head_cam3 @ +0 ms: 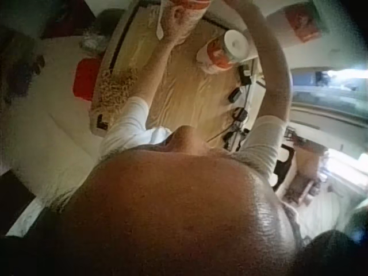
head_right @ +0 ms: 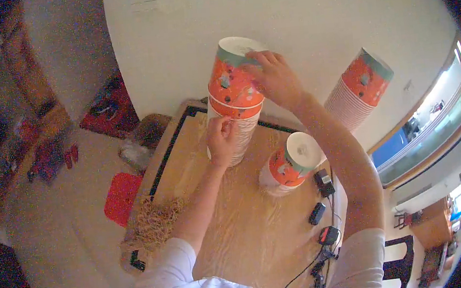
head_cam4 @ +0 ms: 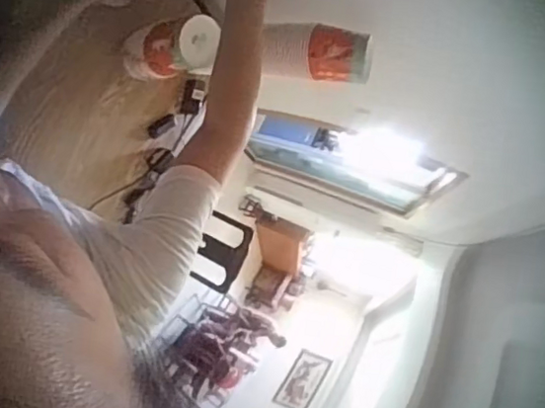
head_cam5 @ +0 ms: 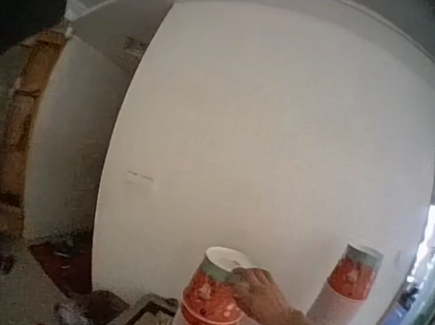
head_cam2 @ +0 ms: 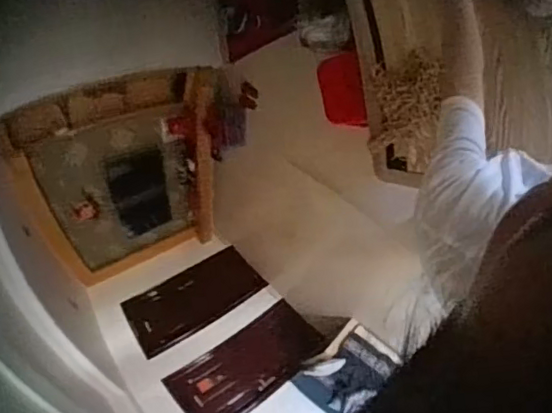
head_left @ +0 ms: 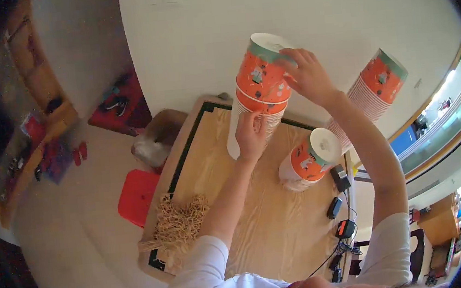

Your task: Expanding and stacking decorative paper tubs at a workbench.

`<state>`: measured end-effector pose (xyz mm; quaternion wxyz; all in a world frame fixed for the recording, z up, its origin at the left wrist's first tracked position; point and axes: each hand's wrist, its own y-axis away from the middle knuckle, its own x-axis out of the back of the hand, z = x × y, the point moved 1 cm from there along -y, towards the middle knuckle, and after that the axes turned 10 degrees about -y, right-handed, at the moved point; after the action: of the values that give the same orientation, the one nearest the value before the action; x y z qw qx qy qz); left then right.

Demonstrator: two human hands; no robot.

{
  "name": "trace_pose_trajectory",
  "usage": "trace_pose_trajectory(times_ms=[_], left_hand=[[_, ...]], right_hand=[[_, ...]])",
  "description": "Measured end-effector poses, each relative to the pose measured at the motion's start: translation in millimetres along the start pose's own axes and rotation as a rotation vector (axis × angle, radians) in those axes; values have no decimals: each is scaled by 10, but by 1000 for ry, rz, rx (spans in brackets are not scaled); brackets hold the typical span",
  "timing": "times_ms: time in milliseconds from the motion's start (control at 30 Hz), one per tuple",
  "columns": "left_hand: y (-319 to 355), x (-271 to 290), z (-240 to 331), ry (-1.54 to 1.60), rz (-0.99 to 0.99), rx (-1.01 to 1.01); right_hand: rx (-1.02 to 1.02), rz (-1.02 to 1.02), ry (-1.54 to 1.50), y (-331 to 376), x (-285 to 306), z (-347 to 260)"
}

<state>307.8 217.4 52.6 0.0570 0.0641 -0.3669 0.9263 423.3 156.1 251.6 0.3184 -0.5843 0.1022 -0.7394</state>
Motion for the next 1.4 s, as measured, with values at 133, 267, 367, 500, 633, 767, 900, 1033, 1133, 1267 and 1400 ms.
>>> trace_pose_trajectory(times_ms=[133, 267, 367, 500, 633, 767, 900, 1033, 1133, 1267, 1400], left_hand=[[-68, -47, 72, -61, 77, -205], [-37, -56, -39, -149, -12, -136], [-11, -42, -98, -166, -19, -171], [9, -68, -169, -114, 13, -137], [-85, -18, -21, -81, 39, -144], [-105, -11, 8, -198, 34, -245], [-41, -5, -65, -257, 10, -275], [41, -1, -155, -295, -35, -243], [44, 33, -160, -223, -1, -232], [-89, 97, -109, -255, 19, -352], [-75, 119, -256, -360, -82, -378]], right_hand=[[32, -7, -12, 37, -48, -27], [56, 24, -118, 59, -89, -13], [-205, 95, -326, 2, -128, -6], [-111, 99, -316, -38, -158, 108], [-127, 105, -319, -31, -115, 133], [-111, 120, -305, -14, -94, 114], [-94, 114, -294, -2, -96, 84], [-105, 85, -307, 38, -152, 95], [-105, 94, -325, 46, -167, 91], [-122, 122, -327, 83, -192, 57], [-149, 131, -296, 82, -212, -13]])
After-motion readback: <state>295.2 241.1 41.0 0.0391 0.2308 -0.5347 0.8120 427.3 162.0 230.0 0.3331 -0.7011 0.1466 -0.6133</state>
